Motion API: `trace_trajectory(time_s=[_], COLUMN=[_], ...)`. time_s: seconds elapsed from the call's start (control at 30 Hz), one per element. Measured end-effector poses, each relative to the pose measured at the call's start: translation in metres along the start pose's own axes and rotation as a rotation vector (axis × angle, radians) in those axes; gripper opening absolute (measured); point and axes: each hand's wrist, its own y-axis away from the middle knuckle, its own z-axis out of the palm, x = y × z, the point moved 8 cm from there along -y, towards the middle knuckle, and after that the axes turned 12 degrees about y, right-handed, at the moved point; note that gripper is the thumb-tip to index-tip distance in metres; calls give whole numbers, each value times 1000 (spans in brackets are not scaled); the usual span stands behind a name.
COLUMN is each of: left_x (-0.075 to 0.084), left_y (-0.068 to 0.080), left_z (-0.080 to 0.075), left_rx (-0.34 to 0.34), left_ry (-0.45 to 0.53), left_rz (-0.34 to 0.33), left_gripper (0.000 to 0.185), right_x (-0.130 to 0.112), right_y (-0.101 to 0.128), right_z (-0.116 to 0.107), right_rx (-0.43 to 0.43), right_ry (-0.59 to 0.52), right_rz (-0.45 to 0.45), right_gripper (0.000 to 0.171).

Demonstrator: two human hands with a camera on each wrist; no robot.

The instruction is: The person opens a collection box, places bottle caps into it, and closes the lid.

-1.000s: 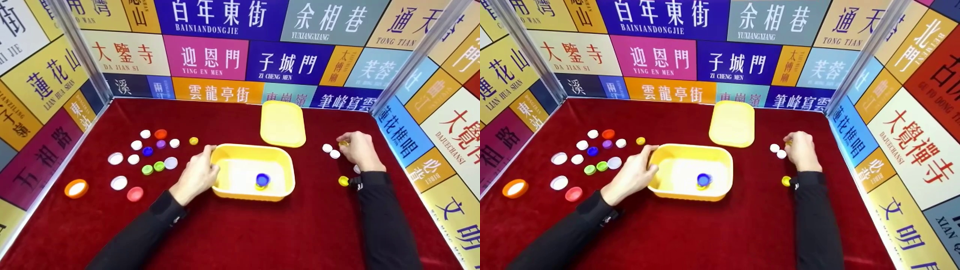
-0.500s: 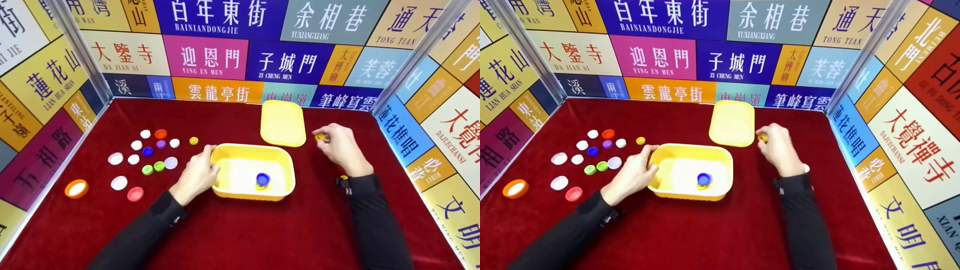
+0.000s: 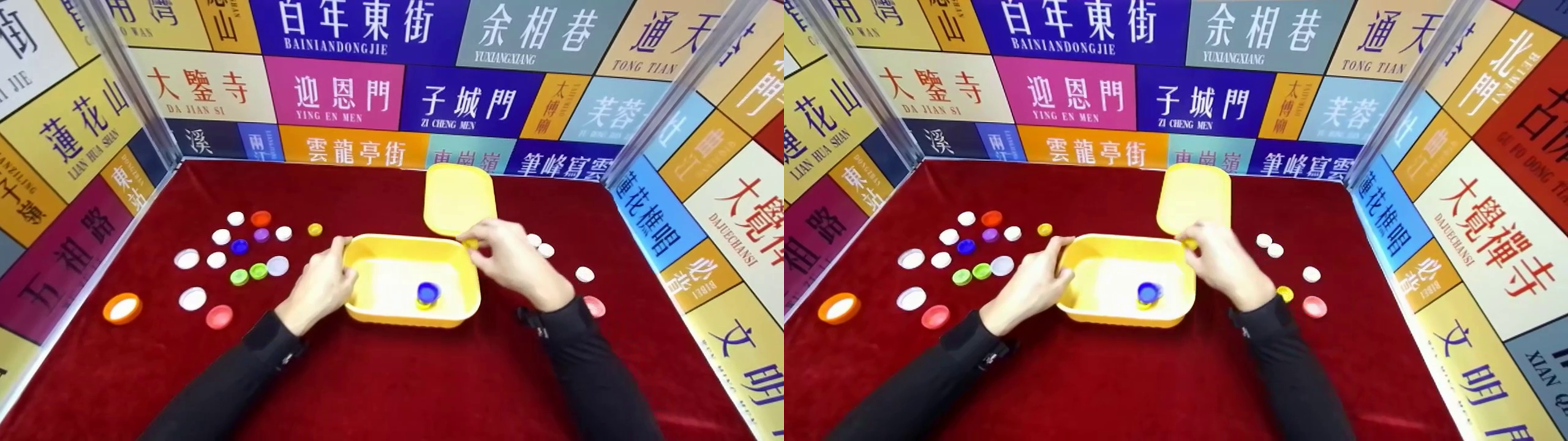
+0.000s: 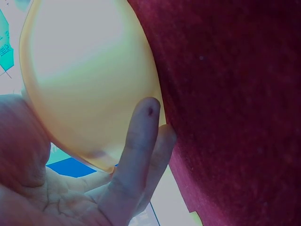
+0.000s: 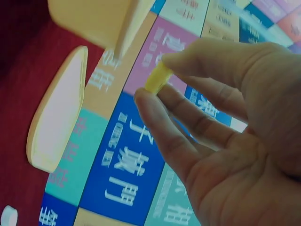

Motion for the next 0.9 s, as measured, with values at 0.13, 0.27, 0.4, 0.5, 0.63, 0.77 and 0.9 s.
trace_trajectory(time_s=[0.13,0.27,0.4,0.5,0.63,0.77,0.9], left_x=[0,0,1,2,2,1,0], left_y=[0,1,0,-1,-2,-2,-1], left_z=[0,0,0,-1,-1,0,1], left_rx=[-1,1,11,20,24,18,12], left_ry=[2,1,-3,1,4,3,4], left_rz=[0,9,19,32,36,29,23], left_gripper=[57,57,57,56,56,56,55], right_x=[-16,-28,-35,-38,-37,-33,-30], right_y=[1,2,4,5,5,5,4], right_z=[13,26,34,35,33,29,26], right_rx=[-52,-135,-180,-185,-177,-162,-135], right_ry=[12,4,-4,-4,-8,-12,-9], right_rz=[-57,-92,-129,-147,-141,-120,-117], right_gripper=[24,25,24,24,24,26,25])
